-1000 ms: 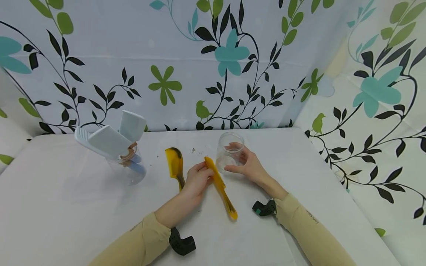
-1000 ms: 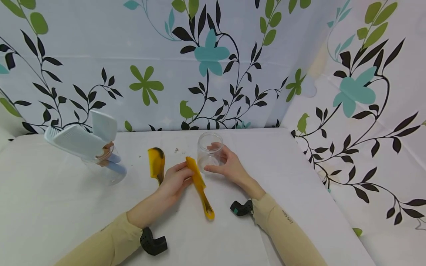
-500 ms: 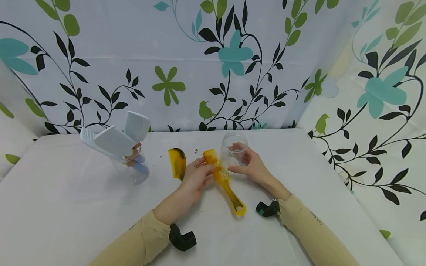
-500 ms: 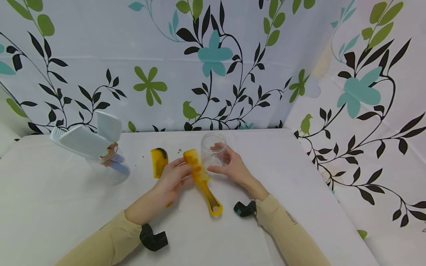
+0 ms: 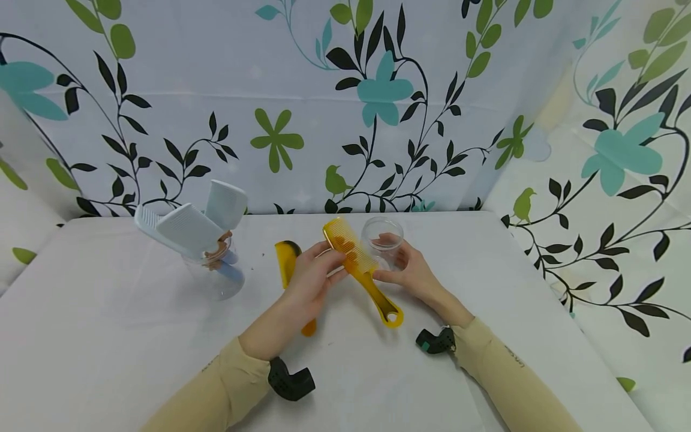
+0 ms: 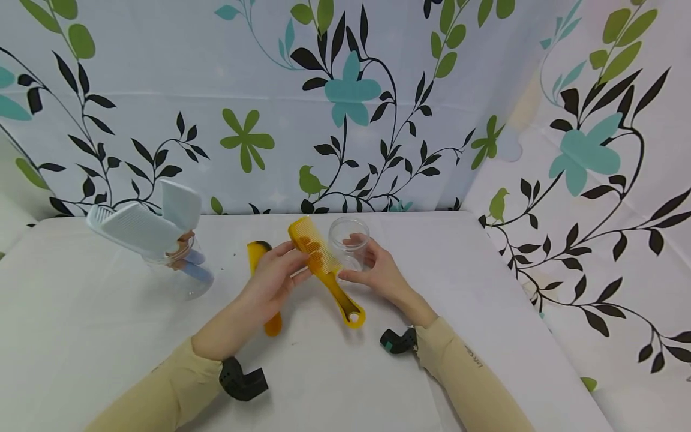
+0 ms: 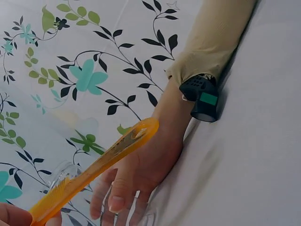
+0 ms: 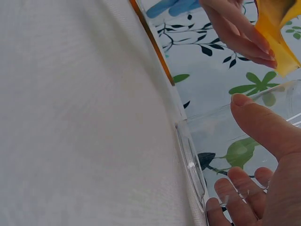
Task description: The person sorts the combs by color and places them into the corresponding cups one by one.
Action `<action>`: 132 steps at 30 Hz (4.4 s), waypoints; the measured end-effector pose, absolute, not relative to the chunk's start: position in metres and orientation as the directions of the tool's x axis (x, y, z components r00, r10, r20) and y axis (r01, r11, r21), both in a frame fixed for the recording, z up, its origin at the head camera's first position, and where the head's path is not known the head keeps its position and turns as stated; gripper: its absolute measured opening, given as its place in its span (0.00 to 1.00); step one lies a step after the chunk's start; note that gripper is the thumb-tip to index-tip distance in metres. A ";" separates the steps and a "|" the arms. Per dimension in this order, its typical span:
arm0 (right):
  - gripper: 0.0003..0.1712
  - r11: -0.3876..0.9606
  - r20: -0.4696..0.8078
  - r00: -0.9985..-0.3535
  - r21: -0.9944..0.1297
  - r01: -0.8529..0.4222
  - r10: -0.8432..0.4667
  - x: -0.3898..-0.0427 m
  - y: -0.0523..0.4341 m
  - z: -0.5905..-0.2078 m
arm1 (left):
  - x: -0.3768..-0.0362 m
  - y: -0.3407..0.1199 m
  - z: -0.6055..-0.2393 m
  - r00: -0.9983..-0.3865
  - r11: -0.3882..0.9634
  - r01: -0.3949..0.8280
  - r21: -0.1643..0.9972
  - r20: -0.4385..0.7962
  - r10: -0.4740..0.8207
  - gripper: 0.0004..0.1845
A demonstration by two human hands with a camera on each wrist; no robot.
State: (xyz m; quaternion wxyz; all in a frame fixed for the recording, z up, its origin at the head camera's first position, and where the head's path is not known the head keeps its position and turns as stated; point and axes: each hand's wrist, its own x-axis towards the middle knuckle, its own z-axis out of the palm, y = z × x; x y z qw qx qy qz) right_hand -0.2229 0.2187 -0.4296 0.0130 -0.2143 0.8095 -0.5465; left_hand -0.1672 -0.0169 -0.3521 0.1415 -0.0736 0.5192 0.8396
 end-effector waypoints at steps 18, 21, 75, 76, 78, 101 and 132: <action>0.40 0.296 0.220 -0.900 -0.892 -0.342 -0.375 -0.223 0.219 -0.428 | -0.166 -0.027 -0.332 -0.987 -0.494 -0.160 0.855 -0.124 0.105 0.20; 0.40 0.290 0.230 -0.897 -0.891 -0.350 -0.378 -0.223 0.219 -0.428 | -0.166 -0.028 -0.330 -0.991 -0.506 -0.135 0.852 -0.104 0.090 0.18; 0.46 0.376 0.165 -0.918 -0.875 -0.306 -0.361 -0.219 0.218 -0.428 | -0.158 -0.029 -0.322 -0.958 -0.554 0.285 0.782 0.256 -0.131 0.17; 0.46 0.374 0.169 -0.918 -0.875 -0.308 -0.360 -0.219 0.218 -0.428 | -0.158 -0.029 -0.321 -0.956 -0.559 0.292 0.776 0.259 -0.139 0.17; 0.46 0.358 0.178 -0.914 -0.879 -0.314 -0.364 -0.219 0.218 -0.428 | -0.158 -0.029 -0.321 -0.951 -0.574 0.308 0.758 0.269 -0.156 0.18; 0.45 0.390 0.160 -0.921 -0.870 -0.302 -0.356 -0.218 0.218 -0.428 | -0.160 -0.023 -0.337 -0.938 -0.221 0.345 0.912 0.343 -0.049 0.18; 0.46 0.350 0.163 -0.927 -0.892 -0.284 -0.338 -0.217 0.214 -0.425 | -0.160 -0.019 -0.338 -0.960 -0.227 0.265 0.937 0.279 0.030 0.18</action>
